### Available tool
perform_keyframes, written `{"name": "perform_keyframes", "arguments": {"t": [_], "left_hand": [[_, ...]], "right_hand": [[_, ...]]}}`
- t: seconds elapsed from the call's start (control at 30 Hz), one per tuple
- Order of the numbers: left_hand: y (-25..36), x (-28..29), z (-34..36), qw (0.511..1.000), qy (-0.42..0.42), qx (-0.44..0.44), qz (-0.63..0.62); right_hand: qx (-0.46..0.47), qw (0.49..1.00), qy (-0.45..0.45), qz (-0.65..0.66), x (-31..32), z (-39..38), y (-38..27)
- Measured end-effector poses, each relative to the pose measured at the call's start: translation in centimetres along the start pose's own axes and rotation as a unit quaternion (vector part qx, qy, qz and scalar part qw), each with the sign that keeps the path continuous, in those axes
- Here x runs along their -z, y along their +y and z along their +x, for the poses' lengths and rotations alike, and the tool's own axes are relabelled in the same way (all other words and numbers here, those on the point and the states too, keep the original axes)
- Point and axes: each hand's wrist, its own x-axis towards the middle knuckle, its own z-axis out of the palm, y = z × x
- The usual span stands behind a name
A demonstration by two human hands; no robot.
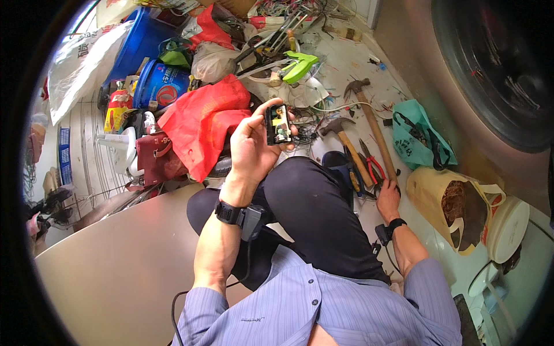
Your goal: The person sits on the floor and uses pliers, a screwdriver, and a utility knife to disassemble and strip wires from an electronic component.
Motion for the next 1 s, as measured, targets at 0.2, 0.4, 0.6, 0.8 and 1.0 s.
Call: {"name": "perform_keyframes", "arguments": {"t": [0.2, 0.4, 0.6, 0.8, 1.0], "left_hand": [[0.2, 0.6, -0.3, 1.000, -0.019, -0.007, -0.018], [0.5, 0.7, -0.9, 0.998, -0.014, -0.023, 0.048], [0.5, 0.3, -1.1, 0.997, 0.011, -0.070, 0.027], [1.2, -0.4, -1.4, 0.998, -0.041, -0.048, 0.011], [1.2, 1.2, -1.2, 0.996, -0.032, -0.025, -0.076]], "right_hand": [[0.016, 0.999, -0.036, -0.027, -0.7, -0.8, 1.9], [-0.015, 0.997, -0.066, -0.024, 0.8, -0.3, 1.1], [-0.056, 0.993, -0.102, -0.021, 0.3, -2.0, 2.0], [-0.082, 0.979, -0.154, 0.102, 2.9, -7.1, 7.0], [-0.265, 0.860, -0.237, 0.367, 10.2, -11.7, 6.7]]}}
